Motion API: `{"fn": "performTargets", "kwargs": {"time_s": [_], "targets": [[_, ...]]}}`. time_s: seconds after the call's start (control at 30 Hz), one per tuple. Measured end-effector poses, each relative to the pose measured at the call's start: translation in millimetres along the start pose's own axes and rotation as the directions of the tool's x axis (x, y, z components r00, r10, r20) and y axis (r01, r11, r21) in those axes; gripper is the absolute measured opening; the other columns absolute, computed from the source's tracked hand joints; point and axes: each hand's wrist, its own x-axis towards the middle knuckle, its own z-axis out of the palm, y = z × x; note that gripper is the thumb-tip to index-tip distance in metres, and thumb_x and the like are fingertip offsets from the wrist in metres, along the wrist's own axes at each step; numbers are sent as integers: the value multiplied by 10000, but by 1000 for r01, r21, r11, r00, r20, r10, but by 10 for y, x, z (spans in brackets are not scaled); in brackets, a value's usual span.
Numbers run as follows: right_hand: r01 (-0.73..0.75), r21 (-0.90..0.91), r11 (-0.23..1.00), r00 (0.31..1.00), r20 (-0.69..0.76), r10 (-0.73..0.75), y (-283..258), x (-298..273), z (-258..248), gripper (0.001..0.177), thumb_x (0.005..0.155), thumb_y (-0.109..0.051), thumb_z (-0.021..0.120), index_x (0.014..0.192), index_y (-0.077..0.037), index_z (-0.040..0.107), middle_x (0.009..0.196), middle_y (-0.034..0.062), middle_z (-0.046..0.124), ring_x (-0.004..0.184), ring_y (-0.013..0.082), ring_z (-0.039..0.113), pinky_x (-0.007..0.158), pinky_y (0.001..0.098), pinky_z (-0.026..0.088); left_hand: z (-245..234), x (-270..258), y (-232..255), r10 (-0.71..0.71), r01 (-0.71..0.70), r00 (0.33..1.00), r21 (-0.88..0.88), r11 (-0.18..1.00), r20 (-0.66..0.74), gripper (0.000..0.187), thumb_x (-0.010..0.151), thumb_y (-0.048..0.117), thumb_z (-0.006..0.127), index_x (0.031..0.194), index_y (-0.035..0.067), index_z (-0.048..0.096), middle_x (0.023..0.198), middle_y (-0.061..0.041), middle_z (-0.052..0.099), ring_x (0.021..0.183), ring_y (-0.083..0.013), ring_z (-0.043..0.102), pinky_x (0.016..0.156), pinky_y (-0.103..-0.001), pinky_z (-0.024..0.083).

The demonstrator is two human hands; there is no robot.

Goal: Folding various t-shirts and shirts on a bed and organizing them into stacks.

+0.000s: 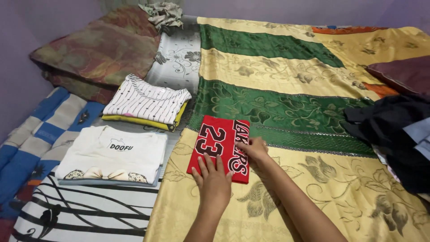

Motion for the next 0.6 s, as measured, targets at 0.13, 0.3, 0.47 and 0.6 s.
{"fn": "performTargets", "kwargs": {"time_s": [0.13, 0.3, 0.47, 0.6], "targets": [[-254, 753, 607, 927, 368, -70, 75, 90, 39, 285, 897, -77, 714, 1158, -2, 629, 853, 69, 731, 661, 166, 710, 579, 339, 634, -87, -58, 53, -12, 12, 1000, -46, 999, -6, 699, 1028, 496, 431, 1567, 78, 276, 1636, -288, 134, 1536, -461, 58, 1183, -665, 23], [-260, 823, 505, 922, 367, -123, -66, -61, -252, 306, 918, -79, 629, 1218, -94, 569, 883, 74, 720, 705, 173, 722, 625, 355, 643, -97, -60, 224, -42, 27, 997, -243, 970, -58, 662, 1045, 529, 370, 1557, 114, 322, 1626, -250, 239, 1545, -421, 151, 1205, -665, 60], [-45, 806, 590, 942, 231, -244, -86, -45, -749, 359, 944, -78, 645, 1286, -40, 542, 1014, 121, 705, 813, 207, 710, 719, 377, 630, 198, 247, 500, 74, -116, 993, -619, 777, -93, 705, 1037, 569, 316, 1590, 133, 277, 1646, -209, 256, 1531, -392, 210, 1211, -620, 159], [676, 301, 672, 726, -117, -678, -484, -548, -1316, 514, 895, -44, 650, 1396, -20, 534, 1263, 166, 677, 1093, 231, 679, 930, 356, 558, 187, 367, 709, 246, 84, 966, -996, -9, 79, 651, 1017, 570, 322, 1571, 229, 297, 1600, -75, 337, 1478, -296, 346, 1216, -556, 289]]}}
